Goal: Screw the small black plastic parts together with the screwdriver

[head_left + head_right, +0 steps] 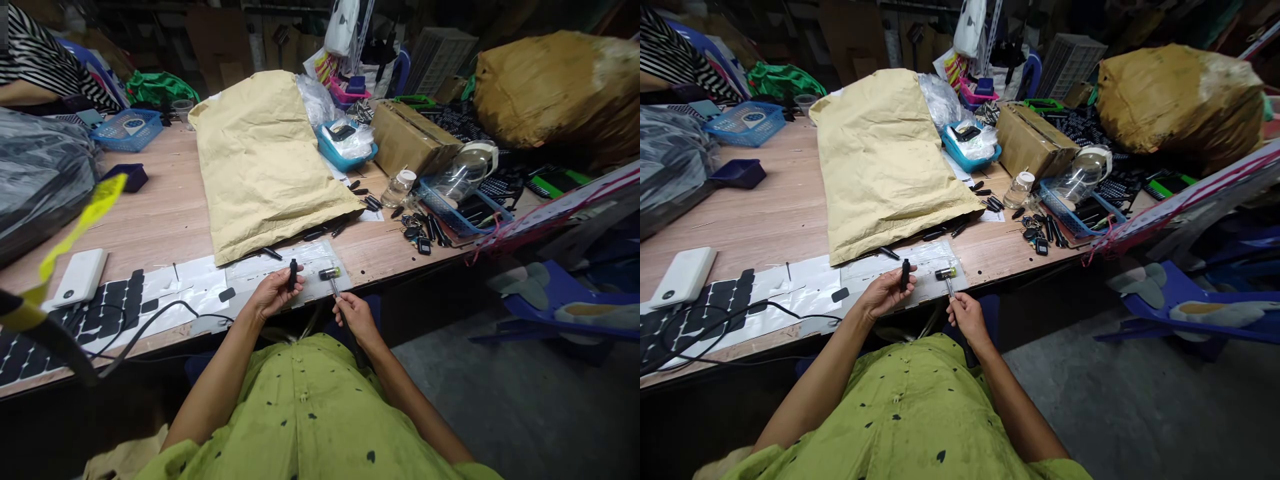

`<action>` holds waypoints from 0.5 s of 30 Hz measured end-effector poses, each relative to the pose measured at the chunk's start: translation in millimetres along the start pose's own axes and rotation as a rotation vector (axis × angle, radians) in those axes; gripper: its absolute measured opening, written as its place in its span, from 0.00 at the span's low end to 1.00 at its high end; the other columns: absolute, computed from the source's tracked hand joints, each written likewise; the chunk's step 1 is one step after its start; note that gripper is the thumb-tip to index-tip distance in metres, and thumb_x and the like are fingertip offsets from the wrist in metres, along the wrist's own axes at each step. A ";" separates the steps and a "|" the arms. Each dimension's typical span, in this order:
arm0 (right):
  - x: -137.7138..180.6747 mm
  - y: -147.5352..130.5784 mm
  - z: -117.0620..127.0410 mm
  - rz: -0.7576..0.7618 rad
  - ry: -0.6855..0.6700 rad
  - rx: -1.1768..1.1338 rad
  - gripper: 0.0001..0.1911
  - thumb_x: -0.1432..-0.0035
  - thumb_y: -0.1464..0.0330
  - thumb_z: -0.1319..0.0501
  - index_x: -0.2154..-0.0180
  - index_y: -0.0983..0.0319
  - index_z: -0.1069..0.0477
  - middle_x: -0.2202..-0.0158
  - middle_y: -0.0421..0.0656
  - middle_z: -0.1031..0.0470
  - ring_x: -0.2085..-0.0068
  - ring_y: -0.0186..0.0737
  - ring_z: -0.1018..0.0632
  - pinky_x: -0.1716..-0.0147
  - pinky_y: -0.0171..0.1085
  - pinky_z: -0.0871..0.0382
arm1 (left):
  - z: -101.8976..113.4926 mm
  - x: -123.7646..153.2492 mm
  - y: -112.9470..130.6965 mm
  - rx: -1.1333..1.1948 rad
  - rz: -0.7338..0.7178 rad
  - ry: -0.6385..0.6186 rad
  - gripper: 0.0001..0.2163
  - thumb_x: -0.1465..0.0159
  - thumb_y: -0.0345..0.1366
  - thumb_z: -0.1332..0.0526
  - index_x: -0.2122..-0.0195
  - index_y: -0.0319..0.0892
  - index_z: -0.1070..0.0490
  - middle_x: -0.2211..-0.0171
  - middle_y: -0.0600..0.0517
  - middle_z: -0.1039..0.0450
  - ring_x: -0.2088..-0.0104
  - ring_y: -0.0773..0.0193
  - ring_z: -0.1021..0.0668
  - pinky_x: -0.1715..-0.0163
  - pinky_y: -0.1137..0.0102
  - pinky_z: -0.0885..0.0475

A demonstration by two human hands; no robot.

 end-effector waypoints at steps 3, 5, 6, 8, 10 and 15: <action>0.0 0.1 -0.5 -0.001 0.002 -0.009 0.20 0.57 0.51 0.33 0.70 0.61 0.27 0.80 0.37 0.27 0.82 0.30 0.31 0.85 0.30 0.37 | 3.8 -1.3 -2.4 0.003 -0.013 -0.014 0.10 0.34 0.32 0.37 0.54 0.33 0.24 0.66 0.44 0.19 0.71 0.67 0.19 0.69 0.75 0.21; 0.6 -0.8 -1.0 -0.004 0.005 -0.013 0.20 0.58 0.51 0.34 0.70 0.61 0.27 0.80 0.37 0.28 0.82 0.30 0.31 0.84 0.30 0.37 | 5.5 -1.8 -3.7 0.004 -0.013 -0.010 0.10 0.33 0.32 0.39 0.54 0.34 0.24 0.66 0.44 0.19 0.71 0.66 0.19 0.68 0.74 0.21; 1.0 -1.3 -1.2 -0.005 0.005 -0.013 0.20 0.58 0.51 0.34 0.71 0.60 0.27 0.80 0.37 0.28 0.82 0.30 0.31 0.84 0.31 0.37 | 5.7 -1.8 -4.0 0.007 -0.010 -0.007 0.10 0.33 0.32 0.40 0.54 0.34 0.24 0.66 0.44 0.19 0.71 0.66 0.19 0.68 0.74 0.21; 1.8 -2.5 -1.6 -0.009 0.007 -0.012 0.20 0.58 0.51 0.34 0.71 0.61 0.27 0.80 0.37 0.28 0.82 0.30 0.31 0.84 0.31 0.37 | 4.7 -1.1 -3.9 0.020 0.000 0.000 0.10 0.32 0.32 0.41 0.54 0.35 0.24 0.67 0.45 0.20 0.71 0.67 0.19 0.67 0.73 0.21; 2.4 -3.3 -1.7 -0.013 0.005 -0.010 0.19 0.58 0.52 0.34 0.71 0.61 0.27 0.80 0.37 0.28 0.82 0.30 0.31 0.84 0.31 0.37 | 2.6 0.1 -3.1 0.036 0.011 0.006 0.09 0.32 0.32 0.42 0.55 0.35 0.24 0.68 0.46 0.20 0.71 0.67 0.20 0.67 0.74 0.22; 2.3 -4.1 -1.4 -0.011 -0.008 -0.001 0.19 0.57 0.52 0.34 0.70 0.61 0.27 0.79 0.37 0.27 0.81 0.31 0.30 0.84 0.31 0.37 | -1.4 2.0 -1.7 0.030 0.007 0.012 0.08 0.32 0.33 0.40 0.57 0.35 0.24 0.70 0.48 0.22 0.73 0.69 0.21 0.69 0.75 0.24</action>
Point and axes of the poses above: each hand's wrist, its own x-axis away from the middle knuckle, its own z-axis out of the back of the hand, y = z × x, the point moved 2 cm from there along -x, towards the middle knuckle
